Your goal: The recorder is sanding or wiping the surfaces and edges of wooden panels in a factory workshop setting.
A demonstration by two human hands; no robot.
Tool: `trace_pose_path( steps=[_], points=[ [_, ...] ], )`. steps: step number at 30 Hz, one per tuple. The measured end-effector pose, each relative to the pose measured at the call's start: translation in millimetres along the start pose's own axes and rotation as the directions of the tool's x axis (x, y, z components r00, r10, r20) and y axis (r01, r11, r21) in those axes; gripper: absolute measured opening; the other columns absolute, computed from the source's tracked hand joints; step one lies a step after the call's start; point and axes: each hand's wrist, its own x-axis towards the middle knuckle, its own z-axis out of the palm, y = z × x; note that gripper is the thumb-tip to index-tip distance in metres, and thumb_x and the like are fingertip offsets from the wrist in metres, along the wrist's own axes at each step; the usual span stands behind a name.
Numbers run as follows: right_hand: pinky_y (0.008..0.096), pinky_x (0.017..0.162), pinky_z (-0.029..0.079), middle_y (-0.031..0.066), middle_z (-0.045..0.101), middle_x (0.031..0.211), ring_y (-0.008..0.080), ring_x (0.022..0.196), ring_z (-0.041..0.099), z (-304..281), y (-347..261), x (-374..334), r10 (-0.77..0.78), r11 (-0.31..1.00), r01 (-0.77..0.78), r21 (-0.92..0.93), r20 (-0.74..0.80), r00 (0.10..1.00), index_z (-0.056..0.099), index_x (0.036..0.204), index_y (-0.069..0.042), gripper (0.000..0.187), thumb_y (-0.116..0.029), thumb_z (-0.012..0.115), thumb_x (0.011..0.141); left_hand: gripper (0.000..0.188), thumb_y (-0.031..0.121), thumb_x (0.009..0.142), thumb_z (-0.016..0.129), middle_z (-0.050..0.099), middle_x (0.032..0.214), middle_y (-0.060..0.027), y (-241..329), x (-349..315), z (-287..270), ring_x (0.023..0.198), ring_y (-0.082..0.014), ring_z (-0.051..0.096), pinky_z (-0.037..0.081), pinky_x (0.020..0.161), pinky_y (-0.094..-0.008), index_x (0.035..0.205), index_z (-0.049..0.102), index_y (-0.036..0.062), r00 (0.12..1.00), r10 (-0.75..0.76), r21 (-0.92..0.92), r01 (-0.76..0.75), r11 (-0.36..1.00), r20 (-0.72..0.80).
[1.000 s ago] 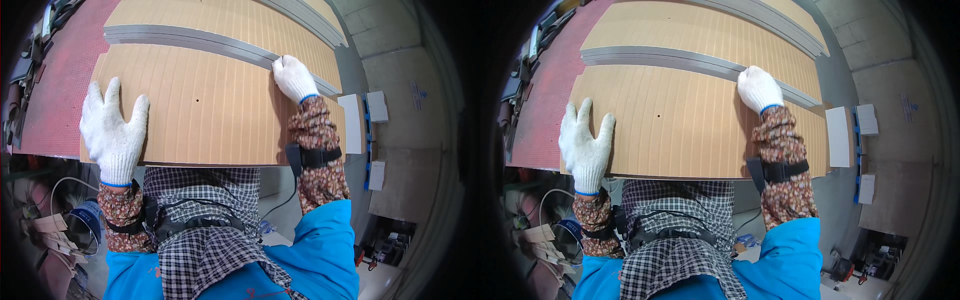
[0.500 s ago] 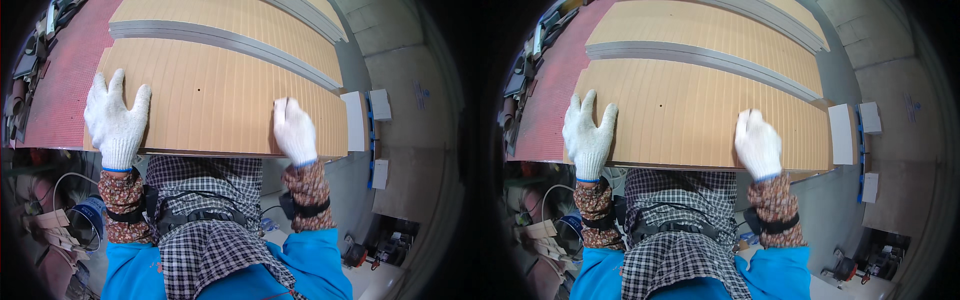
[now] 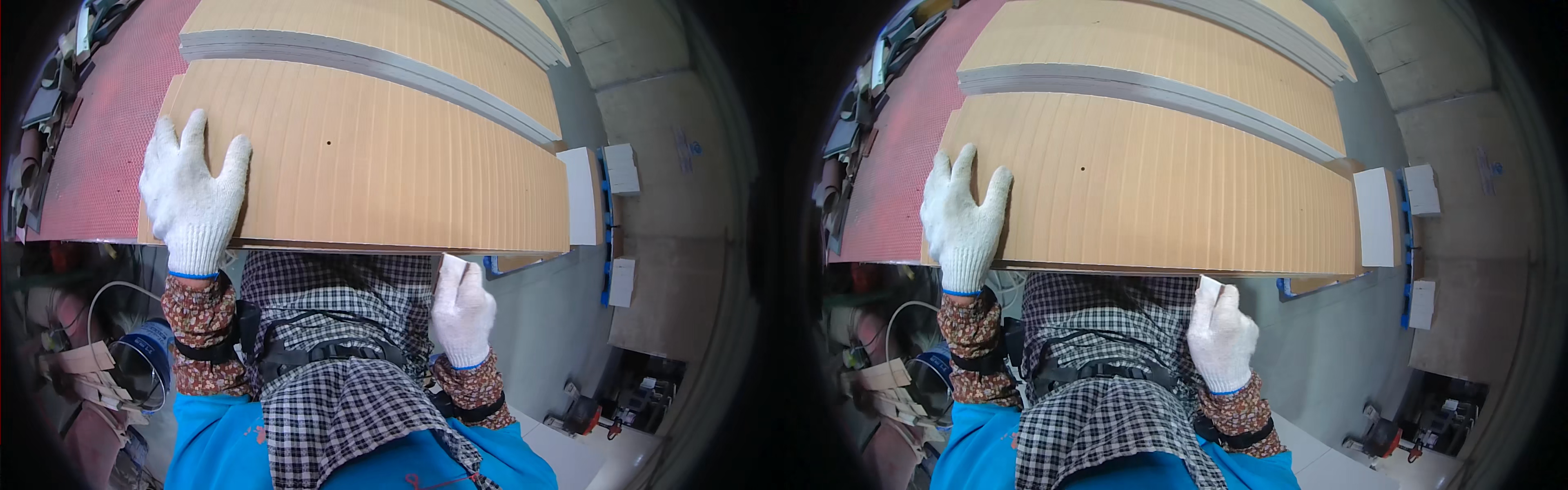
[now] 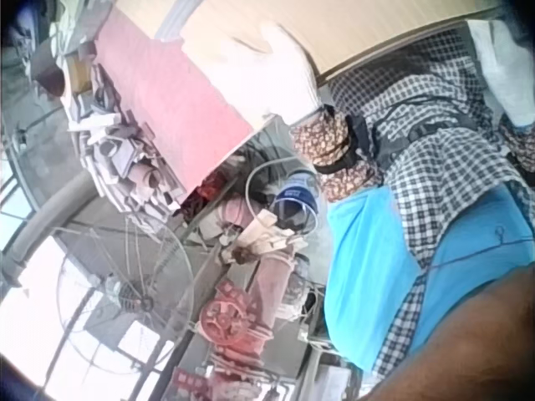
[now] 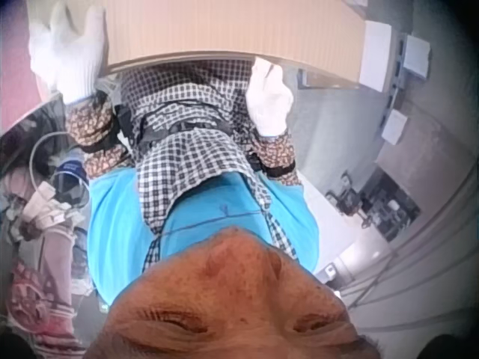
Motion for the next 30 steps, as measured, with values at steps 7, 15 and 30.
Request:
trace_pose_path(
  steps=[7, 15, 30],
  points=[
    [0.041, 0.049, 0.054, 0.0179, 0.066, 0.092, 0.0307, 0.062, 0.07, -12, -11, 12, -0.058, 0.996, 0.062, -0.071, 0.05, 0.997, 0.064, 0.116, -0.002, 0.017, -0.015, 0.058, 0.106, 0.064, 0.045, 0.089, 0.075, 0.056, 0.142, -0.0323, -1, -1, 4, 0.131, -0.0456, 0.057, 0.047, 0.109, -0.0547, 0.136, 0.067, 0.0028, 1.0, -0.009, -0.018, 0.009, 1.0, -0.004],
    [0.0386, 0.049, 0.055, 0.0176, 0.064, 0.094, 0.0294, 0.061, 0.07, -17, -11, 22, -0.176, 0.959, 0.192, -0.207, 0.094, 0.98, 0.061, 0.116, 0.0, 0.018, -0.013, 0.057, 0.104, 0.061, 0.042, 0.088, 0.077, 0.057, 0.14, -0.0339, 2, 0, 2, 0.129, -0.0468, 0.059, 0.049, 0.107, -0.0538, 0.132, 0.069, 0.0001, 0.999, 0.016, -0.005, -0.016, 1.0, -0.034],
    [0.0525, 0.081, 0.06, 0.0325, 0.073, 0.092, 0.0469, 0.089, 0.073, 10, -17, 242, -0.169, 0.967, 0.185, -0.175, 0.105, 0.98, 0.067, 0.104, 0.006, 0.041, -0.028, 0.044, 0.107, 0.061, 0.041, 0.088, 0.078, 0.056, 0.142, -0.0336, 0, 0, 1, 0.13, -0.0463, 0.058, 0.048, 0.108, -0.0542, 0.133, 0.068, 0.0002, 0.999, 0.021, 0.041, -0.02, 0.999, -0.031]
  ],
)
